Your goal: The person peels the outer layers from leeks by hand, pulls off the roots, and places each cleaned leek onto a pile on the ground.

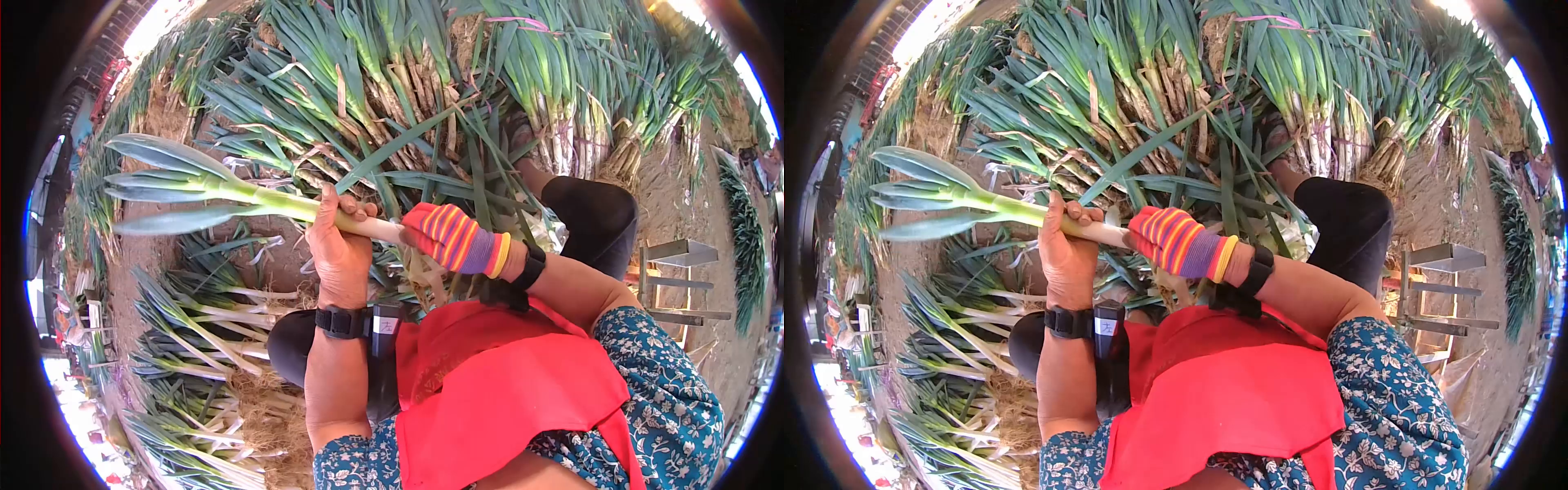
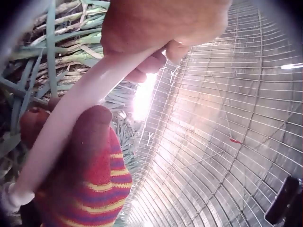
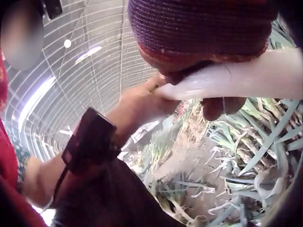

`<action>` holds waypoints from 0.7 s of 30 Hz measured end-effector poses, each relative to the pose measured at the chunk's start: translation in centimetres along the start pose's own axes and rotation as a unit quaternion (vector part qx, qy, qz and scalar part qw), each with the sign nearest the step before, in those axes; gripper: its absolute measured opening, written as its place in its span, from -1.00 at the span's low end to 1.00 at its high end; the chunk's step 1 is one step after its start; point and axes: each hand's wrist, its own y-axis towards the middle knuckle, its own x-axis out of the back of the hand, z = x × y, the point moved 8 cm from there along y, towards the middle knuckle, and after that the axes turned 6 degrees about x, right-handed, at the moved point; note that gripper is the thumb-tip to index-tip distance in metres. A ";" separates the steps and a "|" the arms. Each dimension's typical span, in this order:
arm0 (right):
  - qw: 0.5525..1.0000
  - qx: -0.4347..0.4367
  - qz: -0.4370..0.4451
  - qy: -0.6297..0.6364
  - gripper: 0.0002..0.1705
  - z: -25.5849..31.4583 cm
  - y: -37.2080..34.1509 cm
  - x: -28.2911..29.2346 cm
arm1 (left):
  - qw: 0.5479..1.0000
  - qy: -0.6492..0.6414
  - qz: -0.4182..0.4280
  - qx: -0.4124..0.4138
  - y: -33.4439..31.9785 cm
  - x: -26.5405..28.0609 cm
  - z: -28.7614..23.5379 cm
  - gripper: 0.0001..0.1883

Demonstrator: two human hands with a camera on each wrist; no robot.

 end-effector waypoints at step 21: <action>0.833 -0.197 0.271 -0.440 -0.80 -18.5 -15.7 6.8 | 0.984 0.020 -0.111 -0.139 -5.3 0.8 -3.8 -0.73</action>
